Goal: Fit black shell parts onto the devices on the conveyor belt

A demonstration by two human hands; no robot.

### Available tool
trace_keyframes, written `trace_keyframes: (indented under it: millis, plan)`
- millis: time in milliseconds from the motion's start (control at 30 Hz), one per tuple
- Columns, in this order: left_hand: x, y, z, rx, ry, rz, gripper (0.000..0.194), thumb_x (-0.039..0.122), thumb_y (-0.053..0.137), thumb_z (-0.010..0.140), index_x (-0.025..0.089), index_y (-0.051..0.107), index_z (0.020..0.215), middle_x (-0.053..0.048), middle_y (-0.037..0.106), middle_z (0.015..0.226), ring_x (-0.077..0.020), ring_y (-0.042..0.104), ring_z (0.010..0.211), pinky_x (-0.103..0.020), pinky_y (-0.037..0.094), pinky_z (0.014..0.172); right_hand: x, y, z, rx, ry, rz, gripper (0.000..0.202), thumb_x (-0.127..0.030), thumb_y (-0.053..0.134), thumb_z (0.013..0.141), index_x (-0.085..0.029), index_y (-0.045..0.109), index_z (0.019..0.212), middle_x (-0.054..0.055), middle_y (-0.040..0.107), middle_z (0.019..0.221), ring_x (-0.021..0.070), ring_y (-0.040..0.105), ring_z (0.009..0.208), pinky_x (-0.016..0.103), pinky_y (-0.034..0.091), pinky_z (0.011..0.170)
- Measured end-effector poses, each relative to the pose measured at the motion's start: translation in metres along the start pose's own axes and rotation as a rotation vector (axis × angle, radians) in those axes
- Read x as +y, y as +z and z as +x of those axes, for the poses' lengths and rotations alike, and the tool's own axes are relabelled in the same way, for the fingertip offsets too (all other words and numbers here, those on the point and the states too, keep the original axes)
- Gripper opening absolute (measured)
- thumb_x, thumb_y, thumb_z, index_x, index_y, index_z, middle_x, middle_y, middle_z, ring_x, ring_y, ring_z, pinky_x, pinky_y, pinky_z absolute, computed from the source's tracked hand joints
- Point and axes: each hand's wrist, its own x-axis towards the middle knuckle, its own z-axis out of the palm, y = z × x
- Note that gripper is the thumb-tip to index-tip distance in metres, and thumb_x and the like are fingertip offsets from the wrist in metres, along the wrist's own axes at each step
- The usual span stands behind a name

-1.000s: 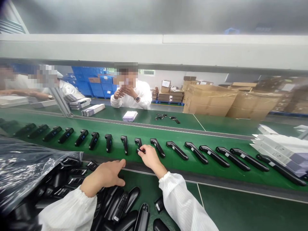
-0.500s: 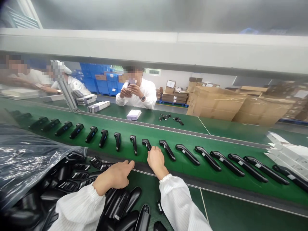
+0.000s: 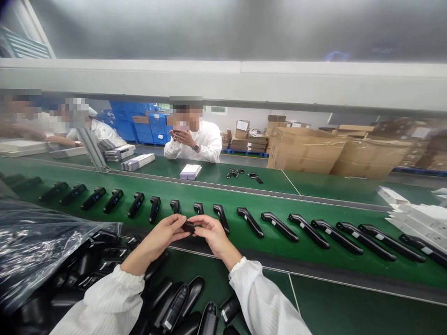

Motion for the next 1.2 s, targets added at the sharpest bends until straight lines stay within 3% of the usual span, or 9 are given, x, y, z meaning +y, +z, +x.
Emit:
trace_keyframes:
  millis: [167,300,400,500,600,700,800,1100,1200]
  plan:
    - [0.003,0.021,0.000,-0.006,-0.008,-0.066,0.032,0.041,0.029,0.101,0.017,0.048,0.107,-0.014,0.061,0.123,-0.0179,0.067,0.104,-0.032,0.054,0.096,-0.001,0.009,0.001,0.117,-0.001,0.200,0.037,-0.028,0.072,0.071,-0.021,0.067,0.107,0.008,0.069,0.109,0.0223,0.063,0.100,0.036,0.050,0.089]
    - [0.009,0.013,-0.009,-0.039,-0.043,0.230,0.032,0.042,0.034,0.098,0.017,0.051,0.107,-0.014,0.062,0.119,-0.0240,0.066,0.104,-0.040,0.054,0.091,-0.004,-0.002,0.009,0.228,0.053,0.100,0.032,-0.036,0.074,0.073,-0.019,0.070,0.099,0.004,0.070,0.091,0.0182,0.063,0.083,0.030,0.051,0.076]
    - [0.014,-0.008,-0.020,-0.053,-0.117,0.817,0.033,0.042,0.054,0.085,0.017,0.056,0.107,-0.018,0.062,0.119,-0.0346,0.061,0.110,-0.051,0.048,0.094,-0.008,-0.022,0.012,0.197,0.203,-0.222,0.039,-0.036,0.064,0.080,-0.022,0.068,0.116,0.004,0.069,0.097,0.0192,0.064,0.084,0.030,0.051,0.069]
    - [0.015,-0.022,-0.026,-0.128,-0.245,1.192,0.039,0.036,0.069,0.067,0.017,0.062,0.101,-0.019,0.068,0.108,-0.0405,0.064,0.101,-0.053,0.048,0.087,-0.006,-0.036,0.010,0.150,0.288,-0.828,0.041,-0.028,0.058,0.086,-0.021,0.064,0.126,0.009,0.067,0.114,0.0237,0.063,0.102,0.033,0.051,0.082]
    - [0.012,-0.021,-0.026,-0.189,-0.259,1.235,0.037,0.026,0.070,0.061,0.019,0.066,0.097,-0.016,0.071,0.104,-0.0382,0.066,0.098,-0.048,0.050,0.084,0.005,-0.037,0.006,0.172,0.283,-1.180,0.051,-0.015,0.056,0.085,-0.014,0.055,0.136,0.018,0.062,0.123,0.0270,0.059,0.114,0.035,0.045,0.095]
    - [0.010,-0.018,-0.025,-0.219,-0.213,1.254,0.032,0.022,0.064,0.064,0.022,0.066,0.097,-0.015,0.071,0.105,-0.0348,0.067,0.096,-0.043,0.049,0.081,0.016,-0.033,0.003,0.202,0.314,-1.354,0.057,-0.011,0.052,0.086,-0.009,0.046,0.142,0.020,0.063,0.117,0.0280,0.061,0.110,0.034,0.046,0.092]
    - [0.009,-0.020,-0.025,-0.240,-0.176,1.222,0.024,0.025,0.061,0.067,0.023,0.065,0.091,-0.012,0.070,0.099,-0.0323,0.067,0.089,-0.040,0.049,0.074,0.022,-0.033,0.002,0.258,0.323,-1.506,0.048,-0.013,0.047,0.090,-0.007,0.049,0.138,0.021,0.062,0.114,0.0287,0.062,0.106,0.034,0.047,0.088]
    - [0.011,-0.035,-0.022,-0.168,-0.041,1.053,0.013,0.034,0.054,0.077,0.023,0.053,0.083,-0.003,0.062,0.086,-0.0228,0.059,0.080,-0.031,0.040,0.068,0.025,-0.047,0.003,0.343,0.305,-1.539,0.042,-0.020,0.048,0.094,-0.011,0.052,0.135,0.019,0.061,0.116,0.0298,0.059,0.108,0.038,0.048,0.088]
    - [0.015,-0.037,-0.020,-0.137,-0.011,0.959,0.016,0.038,0.049,0.082,0.022,0.051,0.081,-0.001,0.060,0.075,-0.0197,0.057,0.072,-0.028,0.039,0.064,0.018,-0.044,-0.001,0.452,0.163,-1.440,0.045,-0.026,0.051,0.094,-0.014,0.051,0.137,0.018,0.055,0.131,0.0324,0.049,0.123,0.045,0.043,0.099]
